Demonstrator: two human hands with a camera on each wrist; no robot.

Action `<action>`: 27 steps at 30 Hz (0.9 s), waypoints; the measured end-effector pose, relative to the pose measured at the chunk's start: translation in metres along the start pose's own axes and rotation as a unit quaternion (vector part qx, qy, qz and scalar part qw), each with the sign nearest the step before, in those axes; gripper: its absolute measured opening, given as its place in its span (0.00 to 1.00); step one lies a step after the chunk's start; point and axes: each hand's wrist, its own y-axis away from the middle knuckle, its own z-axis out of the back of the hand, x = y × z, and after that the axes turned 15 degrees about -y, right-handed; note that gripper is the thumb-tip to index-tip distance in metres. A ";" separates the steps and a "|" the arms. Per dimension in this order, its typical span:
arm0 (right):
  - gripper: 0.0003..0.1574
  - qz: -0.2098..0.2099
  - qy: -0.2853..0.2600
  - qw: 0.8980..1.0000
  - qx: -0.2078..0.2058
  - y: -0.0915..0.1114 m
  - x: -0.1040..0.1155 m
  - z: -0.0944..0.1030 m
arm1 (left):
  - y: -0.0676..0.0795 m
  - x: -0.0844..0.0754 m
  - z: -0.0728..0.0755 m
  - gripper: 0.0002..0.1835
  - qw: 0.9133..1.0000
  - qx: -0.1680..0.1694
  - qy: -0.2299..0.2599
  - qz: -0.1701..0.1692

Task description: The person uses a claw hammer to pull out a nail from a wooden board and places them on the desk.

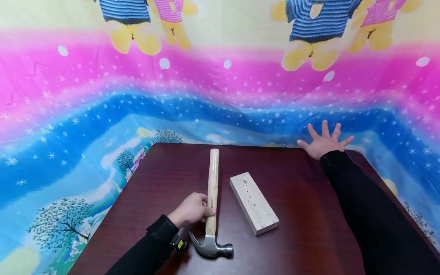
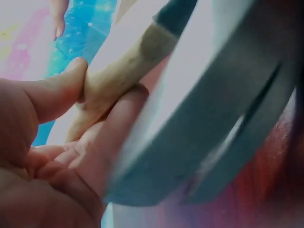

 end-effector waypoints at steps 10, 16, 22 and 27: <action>0.59 0.003 0.002 1.000 0.007 -0.001 0.005 -0.002 | -0.003 -0.003 0.007 0.11 0.978 -0.037 -0.205 -0.013; 0.59 0.000 -0.001 1.000 0.007 0.003 0.004 -0.005 | -0.002 -0.002 0.003 0.16 0.960 -0.035 -0.276 -0.010; 0.61 -0.017 -0.004 1.000 0.011 0.007 -0.004 -0.005 | 0.000 -0.008 -0.001 0.17 0.952 -0.026 -0.305 0.029; 0.63 -0.028 -0.003 1.000 0.007 0.006 -0.012 -0.003 | -0.003 -0.016 -0.001 0.19 0.934 -0.033 -0.352 0.043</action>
